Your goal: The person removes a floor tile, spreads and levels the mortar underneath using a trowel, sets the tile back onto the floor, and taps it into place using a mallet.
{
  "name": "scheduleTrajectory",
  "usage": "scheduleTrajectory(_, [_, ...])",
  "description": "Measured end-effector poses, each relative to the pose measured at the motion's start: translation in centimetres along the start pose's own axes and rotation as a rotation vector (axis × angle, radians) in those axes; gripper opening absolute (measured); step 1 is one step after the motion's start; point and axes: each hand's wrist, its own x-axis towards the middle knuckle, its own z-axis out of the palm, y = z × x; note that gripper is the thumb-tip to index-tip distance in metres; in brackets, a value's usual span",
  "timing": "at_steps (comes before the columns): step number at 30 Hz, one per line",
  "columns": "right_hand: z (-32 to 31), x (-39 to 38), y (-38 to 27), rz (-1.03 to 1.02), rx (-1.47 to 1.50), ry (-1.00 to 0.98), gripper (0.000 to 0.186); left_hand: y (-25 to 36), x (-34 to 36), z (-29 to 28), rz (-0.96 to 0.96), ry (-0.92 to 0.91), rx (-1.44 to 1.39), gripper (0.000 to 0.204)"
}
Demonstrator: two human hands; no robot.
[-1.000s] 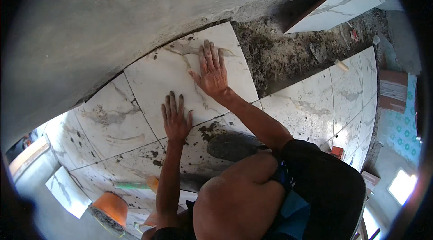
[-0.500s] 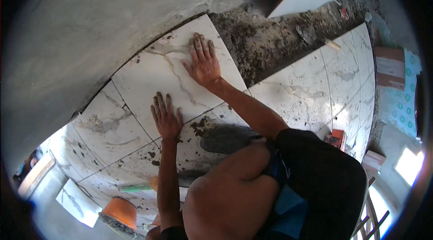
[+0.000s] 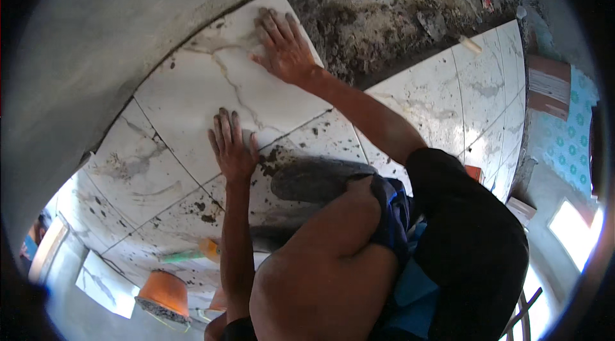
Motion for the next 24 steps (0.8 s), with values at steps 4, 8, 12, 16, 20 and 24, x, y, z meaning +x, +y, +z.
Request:
scheduleTrajectory(4, [-1.4, 0.7, -0.5, -0.093, -0.076, 0.005, 0.060, 0.2, 0.3, -0.8, -0.034, -0.035, 0.022, 0.057])
scheduleTrajectory(8, [0.1, -0.2, 0.0, -0.106, -0.119, 0.027, 0.059, -0.1, 0.1, -0.6, -0.031, 0.002, 0.055, 0.056])
scheduleTrajectory(12, [1.1, -0.6, 0.5, -0.138, -0.085, 0.033, 0.064, -1.1, -0.1, -0.2, -0.091, 0.014, 0.073, 0.054])
scheduleTrajectory(16, [1.3, 0.9, -1.7, -0.184, -0.111, -0.048, 0.062, -5.2, -2.0, -1.8, -0.313, 0.113, 0.155, 0.052])
scheduleTrajectory(20, [-0.1, 4.2, -10.2, -0.399, 0.187, -0.114, 0.061, -7.7, -4.2, -2.1, -0.400, 0.153, 0.090, 0.053])
scheduleTrajectory(24, [3.5, 5.0, -11.4, -0.483, -0.002, -0.192, 0.067, -7.2, -3.1, -2.8, -0.422, 0.191, 0.067, 0.056])
